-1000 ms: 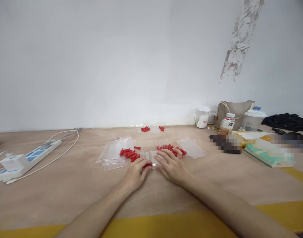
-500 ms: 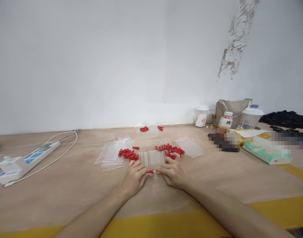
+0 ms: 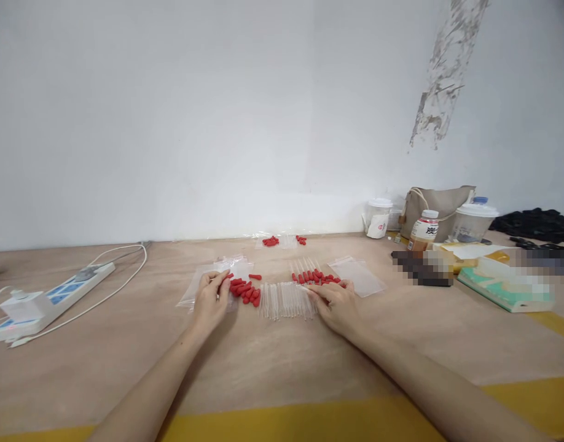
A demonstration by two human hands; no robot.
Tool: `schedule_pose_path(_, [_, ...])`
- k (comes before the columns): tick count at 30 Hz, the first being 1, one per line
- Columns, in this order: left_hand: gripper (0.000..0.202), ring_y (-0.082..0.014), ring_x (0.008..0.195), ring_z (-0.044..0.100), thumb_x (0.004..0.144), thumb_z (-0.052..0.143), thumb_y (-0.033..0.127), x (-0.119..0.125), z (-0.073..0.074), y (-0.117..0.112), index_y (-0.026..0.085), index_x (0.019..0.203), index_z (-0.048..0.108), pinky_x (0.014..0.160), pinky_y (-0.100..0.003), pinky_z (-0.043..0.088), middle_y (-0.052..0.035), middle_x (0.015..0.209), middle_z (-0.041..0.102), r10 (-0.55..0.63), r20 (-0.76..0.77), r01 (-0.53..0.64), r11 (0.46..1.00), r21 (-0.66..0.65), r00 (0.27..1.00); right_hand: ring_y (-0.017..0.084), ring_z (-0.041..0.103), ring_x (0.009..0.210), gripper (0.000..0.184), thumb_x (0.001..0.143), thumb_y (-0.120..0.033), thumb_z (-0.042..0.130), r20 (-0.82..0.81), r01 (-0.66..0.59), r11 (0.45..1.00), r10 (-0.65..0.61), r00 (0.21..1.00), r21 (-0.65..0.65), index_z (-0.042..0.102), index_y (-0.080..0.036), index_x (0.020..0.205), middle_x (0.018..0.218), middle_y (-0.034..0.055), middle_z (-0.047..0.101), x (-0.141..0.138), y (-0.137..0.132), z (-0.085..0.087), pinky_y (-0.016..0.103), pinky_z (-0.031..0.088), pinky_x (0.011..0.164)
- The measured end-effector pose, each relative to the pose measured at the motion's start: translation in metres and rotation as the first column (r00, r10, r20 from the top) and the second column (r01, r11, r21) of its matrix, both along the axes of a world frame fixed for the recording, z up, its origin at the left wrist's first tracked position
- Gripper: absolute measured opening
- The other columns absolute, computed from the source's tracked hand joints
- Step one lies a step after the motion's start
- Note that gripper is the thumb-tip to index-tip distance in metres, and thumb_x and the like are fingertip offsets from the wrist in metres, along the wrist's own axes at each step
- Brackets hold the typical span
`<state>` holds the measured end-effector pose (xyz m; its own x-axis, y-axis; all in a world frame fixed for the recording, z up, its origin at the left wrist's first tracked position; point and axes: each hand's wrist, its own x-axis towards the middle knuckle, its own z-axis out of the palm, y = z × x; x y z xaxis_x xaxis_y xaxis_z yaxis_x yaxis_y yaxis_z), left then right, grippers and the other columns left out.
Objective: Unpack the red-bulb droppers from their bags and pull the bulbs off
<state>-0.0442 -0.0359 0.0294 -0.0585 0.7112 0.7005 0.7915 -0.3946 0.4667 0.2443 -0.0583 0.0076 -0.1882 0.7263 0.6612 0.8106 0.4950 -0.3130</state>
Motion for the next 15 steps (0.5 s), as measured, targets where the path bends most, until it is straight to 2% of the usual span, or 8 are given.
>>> schedule_pose_path(2, [0.034,-0.0204,0.088,0.052,0.078,0.040,0.025,-0.008,-0.002,0.011,0.014,0.102,0.060,0.079,-0.033,0.043,-0.0079,0.085,0.053,0.082,0.021,-0.081,0.996,-0.044,0.996,0.013,0.056,0.081,0.028,0.088,-0.026,0.035,0.041,0.000,1.000,0.001,0.999,-0.029,0.061,-0.027,0.098,0.088,0.0015,0.067,-0.007,0.003,0.005,0.030,0.022,0.079])
schedule_pose_path(4, [0.035,-0.0194,0.082,0.054,0.077,0.040,0.024,-0.012,-0.004,0.019,0.013,0.104,0.059,0.076,-0.033,0.044,-0.0073,0.082,0.053,0.108,0.042,-0.105,0.992,-0.073,0.993,0.014,0.056,0.082,0.029,0.087,-0.023,0.035,0.101,-0.003,0.999,0.008,0.995,-0.052,0.059,-0.026,0.102,0.088,0.0016,0.067,-0.016,0.007,0.011,0.030,0.022,0.078])
schedule_pose_path(8, [0.035,-0.0145,0.068,0.054,0.077,0.046,0.029,-0.004,-0.008,0.023,0.016,0.108,0.052,0.064,-0.028,0.046,-0.0044,0.086,0.056,0.012,0.045,-0.010,0.999,-0.050,0.999,0.015,0.056,0.078,0.026,0.085,-0.025,0.037,0.142,0.039,0.998,-0.032,0.989,-0.043,0.062,-0.024,0.092,0.081,0.0015,0.067,-0.039,0.020,0.020,0.031,0.021,0.076])
schedule_pose_path(12, [0.020,-0.0172,0.076,0.054,0.078,0.047,0.030,0.007,-0.013,0.019,0.018,0.092,0.055,0.070,-0.030,0.043,-0.0037,0.085,0.060,-0.044,-0.123,0.039,0.998,-0.042,0.991,0.016,0.055,0.075,0.027,0.084,-0.024,0.038,0.222,0.057,0.998,-0.053,0.974,-0.011,0.063,-0.020,0.073,0.077,0.0035,0.067,-0.060,0.030,0.018,0.033,0.020,0.075])
schedule_pose_path(15, [0.015,-0.0183,0.079,0.053,0.079,0.047,0.030,0.008,-0.017,0.018,0.019,0.082,0.057,0.072,-0.030,0.042,-0.0037,0.083,0.061,-0.067,-0.212,0.059,0.997,-0.042,0.975,0.017,0.053,0.076,0.026,0.082,-0.021,0.040,0.300,0.051,0.999,-0.049,0.953,0.003,0.062,-0.018,0.071,0.075,0.0059,0.066,-0.069,0.032,0.012,0.036,0.020,0.076])
